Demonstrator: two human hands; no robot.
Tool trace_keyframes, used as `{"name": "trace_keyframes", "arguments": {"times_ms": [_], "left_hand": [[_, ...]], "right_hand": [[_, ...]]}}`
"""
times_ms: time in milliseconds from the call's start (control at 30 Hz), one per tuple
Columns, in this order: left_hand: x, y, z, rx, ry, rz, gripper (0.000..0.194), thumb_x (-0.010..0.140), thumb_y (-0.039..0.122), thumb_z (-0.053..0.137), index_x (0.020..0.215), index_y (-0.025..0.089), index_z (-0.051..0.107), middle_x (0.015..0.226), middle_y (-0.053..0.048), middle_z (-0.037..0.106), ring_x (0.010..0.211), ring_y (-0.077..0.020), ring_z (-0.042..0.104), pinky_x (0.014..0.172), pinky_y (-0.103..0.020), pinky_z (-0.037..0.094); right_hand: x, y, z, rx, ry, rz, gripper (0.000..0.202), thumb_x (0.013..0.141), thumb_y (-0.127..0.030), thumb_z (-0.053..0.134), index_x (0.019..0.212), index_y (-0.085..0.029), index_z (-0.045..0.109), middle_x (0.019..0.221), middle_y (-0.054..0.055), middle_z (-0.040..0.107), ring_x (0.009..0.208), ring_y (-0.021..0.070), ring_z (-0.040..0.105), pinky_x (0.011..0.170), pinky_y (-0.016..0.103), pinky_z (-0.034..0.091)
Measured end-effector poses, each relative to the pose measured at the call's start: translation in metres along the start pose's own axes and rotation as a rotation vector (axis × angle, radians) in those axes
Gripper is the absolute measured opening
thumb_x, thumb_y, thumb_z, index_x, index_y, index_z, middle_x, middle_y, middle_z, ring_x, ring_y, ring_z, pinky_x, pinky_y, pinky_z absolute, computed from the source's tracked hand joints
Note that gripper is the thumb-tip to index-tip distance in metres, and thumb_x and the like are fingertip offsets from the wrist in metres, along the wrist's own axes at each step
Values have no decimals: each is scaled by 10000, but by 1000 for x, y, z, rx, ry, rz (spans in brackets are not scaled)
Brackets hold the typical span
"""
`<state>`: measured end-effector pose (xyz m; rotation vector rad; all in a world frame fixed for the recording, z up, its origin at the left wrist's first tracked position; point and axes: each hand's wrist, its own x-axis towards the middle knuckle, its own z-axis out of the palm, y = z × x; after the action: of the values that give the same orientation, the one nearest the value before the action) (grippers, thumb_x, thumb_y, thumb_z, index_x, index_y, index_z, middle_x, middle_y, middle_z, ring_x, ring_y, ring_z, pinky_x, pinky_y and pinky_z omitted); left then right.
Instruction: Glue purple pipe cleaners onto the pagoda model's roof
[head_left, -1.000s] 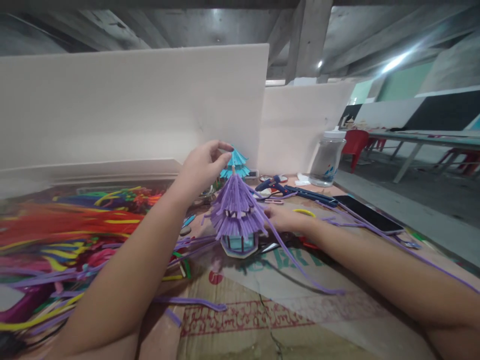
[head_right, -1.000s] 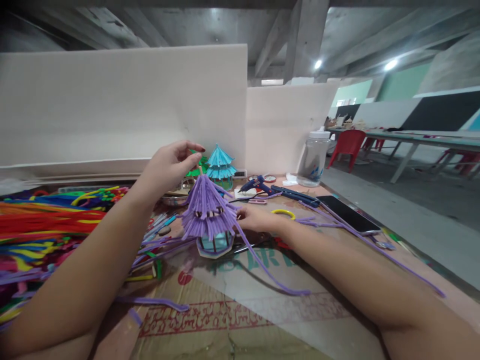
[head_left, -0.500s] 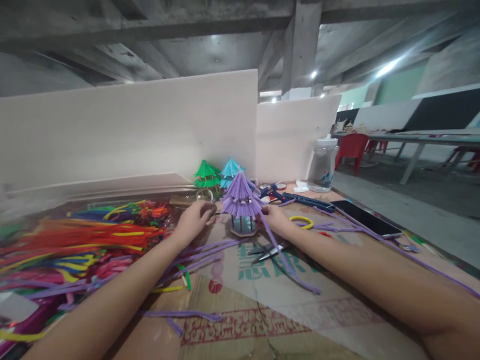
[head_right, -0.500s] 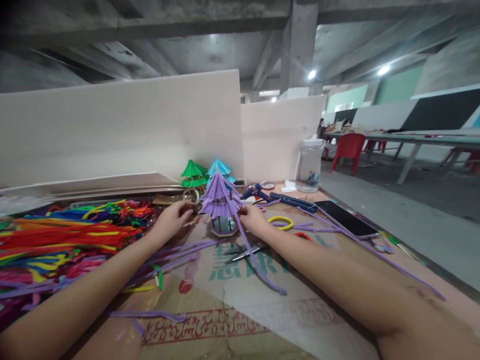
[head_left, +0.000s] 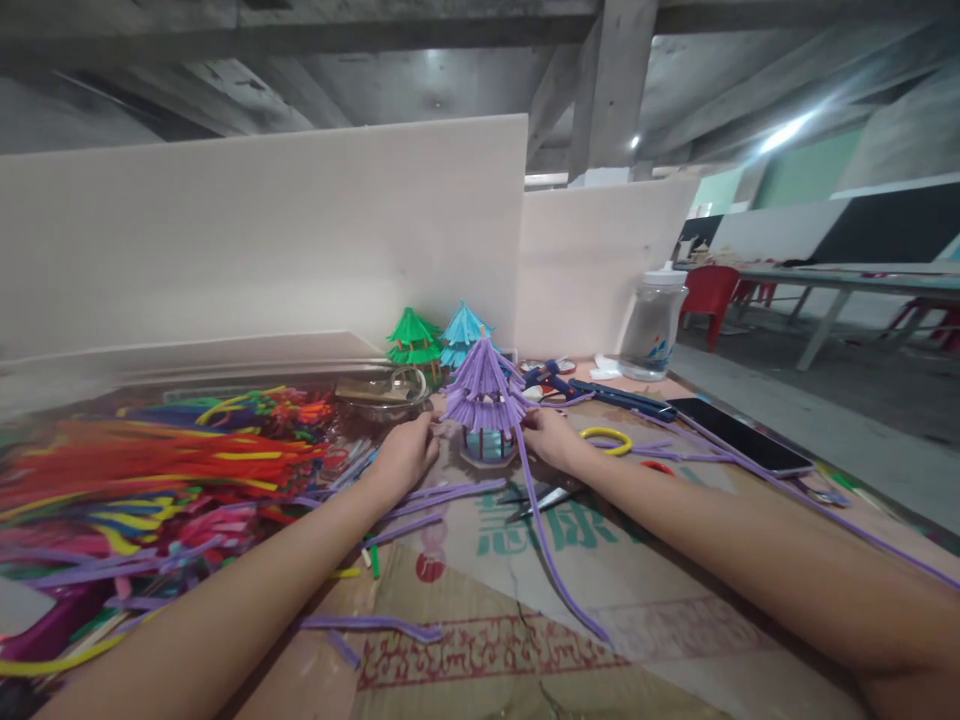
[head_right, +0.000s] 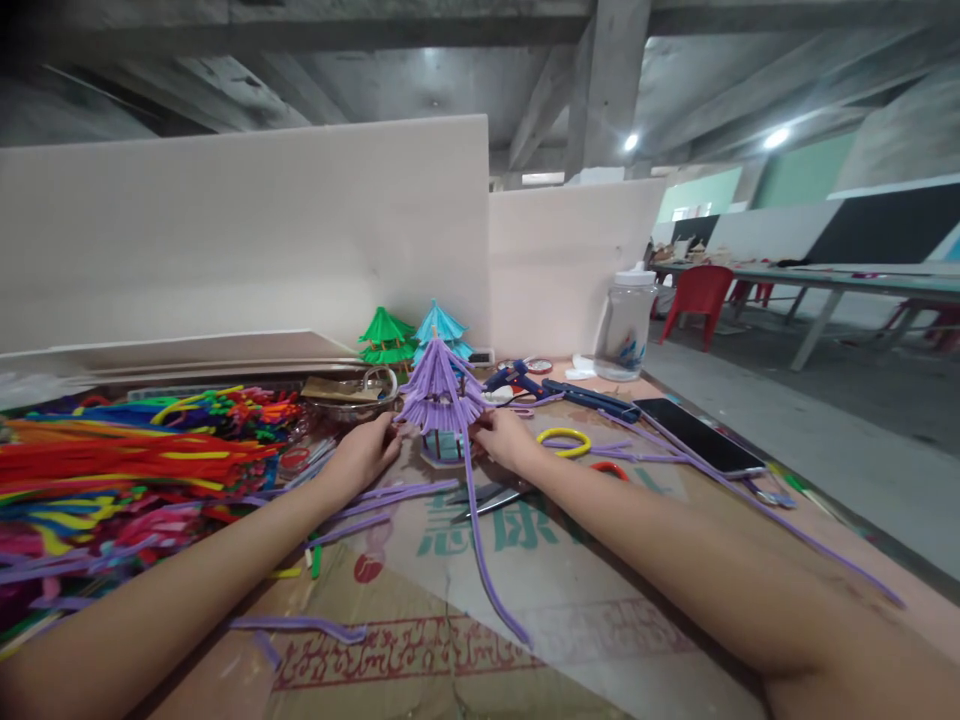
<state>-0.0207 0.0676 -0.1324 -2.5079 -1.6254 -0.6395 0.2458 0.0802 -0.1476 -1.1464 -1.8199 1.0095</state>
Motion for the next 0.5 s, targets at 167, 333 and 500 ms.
{"name": "trace_keyframes", "arguments": {"times_ms": [167,333,500], "left_hand": [[-2,-2,0,31,11,12,317,923,236,525,1224,151,572,997,-109,738,982,-278,697,864,-340,510],[0,-3,4,71,4,27,309,909,183,520,1211,151,577,1023,-113,733,1000,-274,693,886,-344,510],[3,-4,7,113,14,9,302,913,153,484,1200,116,571,1018,-152,726,986,-294,696,870,-369,513]], "right_hand": [[-1,-11,-6,-114,66,94,288,953,-375,623,1125,-145,646,1081,49,673,902,183,665,771,357,579],[0,-12,-5,-124,104,78,305,957,-373,618,1163,-149,636,1111,59,669,914,185,667,773,361,583],[-1,-8,-2,-98,129,-28,335,959,-374,615,1215,-158,616,1168,74,655,961,197,664,805,386,582]]}}
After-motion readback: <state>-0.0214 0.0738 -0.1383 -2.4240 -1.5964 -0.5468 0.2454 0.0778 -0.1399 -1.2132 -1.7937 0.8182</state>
